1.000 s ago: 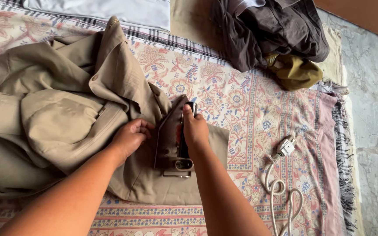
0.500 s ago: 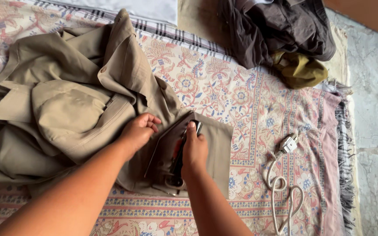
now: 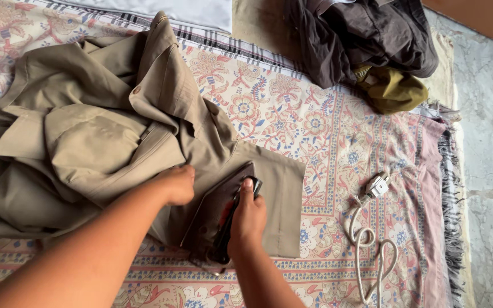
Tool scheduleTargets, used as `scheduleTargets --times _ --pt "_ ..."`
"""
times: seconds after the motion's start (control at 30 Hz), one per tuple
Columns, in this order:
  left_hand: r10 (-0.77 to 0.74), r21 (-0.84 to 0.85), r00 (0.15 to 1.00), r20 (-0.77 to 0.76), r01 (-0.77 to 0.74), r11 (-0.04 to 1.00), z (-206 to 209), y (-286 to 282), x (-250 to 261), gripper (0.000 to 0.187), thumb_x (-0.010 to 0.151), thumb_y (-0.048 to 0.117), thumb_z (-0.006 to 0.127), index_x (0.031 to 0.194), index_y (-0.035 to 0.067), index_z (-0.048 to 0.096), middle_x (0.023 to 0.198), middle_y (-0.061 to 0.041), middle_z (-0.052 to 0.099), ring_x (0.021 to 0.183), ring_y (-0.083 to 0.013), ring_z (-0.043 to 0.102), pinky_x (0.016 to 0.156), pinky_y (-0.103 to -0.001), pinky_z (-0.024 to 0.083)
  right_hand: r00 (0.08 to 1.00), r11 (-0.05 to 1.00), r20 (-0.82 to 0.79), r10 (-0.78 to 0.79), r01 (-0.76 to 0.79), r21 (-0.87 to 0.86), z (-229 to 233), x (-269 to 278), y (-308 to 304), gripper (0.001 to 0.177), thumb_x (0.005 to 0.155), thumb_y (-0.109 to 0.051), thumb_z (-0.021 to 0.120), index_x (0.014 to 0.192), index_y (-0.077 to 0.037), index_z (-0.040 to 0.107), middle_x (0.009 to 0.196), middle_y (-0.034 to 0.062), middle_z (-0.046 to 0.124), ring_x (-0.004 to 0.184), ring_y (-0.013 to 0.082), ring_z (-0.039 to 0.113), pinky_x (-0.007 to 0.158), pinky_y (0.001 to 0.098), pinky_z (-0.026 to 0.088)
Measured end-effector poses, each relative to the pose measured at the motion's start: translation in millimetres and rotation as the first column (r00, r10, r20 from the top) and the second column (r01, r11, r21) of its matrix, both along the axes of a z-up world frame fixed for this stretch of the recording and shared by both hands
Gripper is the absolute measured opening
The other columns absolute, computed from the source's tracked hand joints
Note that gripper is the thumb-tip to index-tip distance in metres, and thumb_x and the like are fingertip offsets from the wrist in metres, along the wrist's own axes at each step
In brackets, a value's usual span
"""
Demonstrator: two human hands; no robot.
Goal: The person irons a pair of beige trousers laid out on a patterned rug. They repeatedly smooth the fabric with their hands and use a handheld iron to press different sections, including the legs and waist area, while adjusting the garment's position.
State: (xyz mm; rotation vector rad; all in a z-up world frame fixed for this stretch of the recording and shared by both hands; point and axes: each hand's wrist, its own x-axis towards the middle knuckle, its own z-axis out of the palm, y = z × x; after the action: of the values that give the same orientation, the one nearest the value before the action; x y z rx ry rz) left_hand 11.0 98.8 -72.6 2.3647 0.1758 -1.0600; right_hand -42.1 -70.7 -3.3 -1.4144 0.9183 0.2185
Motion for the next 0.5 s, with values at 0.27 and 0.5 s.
scheduleTargets --times 0.27,0.5 --pt "0.184 -0.278 0.981 -0.055 -0.192 0.941 1 16 -14 0.049 0.074 -0.012 0.046 0.115 0.012 0.060 0.112 -0.012 0.065 0.105 -0.0261 0.061 0.086 -0.036 0.049 0.995 1.000 0.104 0.008 -0.010 0.016 -1 34 -9 0.046 0.098 -0.051 0.056 0.088 -0.007 0.050 0.061 0.0086 0.057 0.044 0.0203 0.053 0.041 0.0365 0.047" --pt "0.183 -0.346 0.969 -0.166 -0.231 0.909 6 24 -4 0.055 0.074 -0.014 0.043 0.118 0.014 0.059 0.103 -0.012 0.061 0.094 -0.0244 0.057 0.076 -0.036 0.046 1.000 0.998 0.027 -0.006 0.004 0.064 3 -10 5 0.045 0.096 -0.052 0.056 0.088 -0.008 0.050 0.059 0.0091 0.055 0.043 0.0212 0.051 0.041 0.0363 0.045"
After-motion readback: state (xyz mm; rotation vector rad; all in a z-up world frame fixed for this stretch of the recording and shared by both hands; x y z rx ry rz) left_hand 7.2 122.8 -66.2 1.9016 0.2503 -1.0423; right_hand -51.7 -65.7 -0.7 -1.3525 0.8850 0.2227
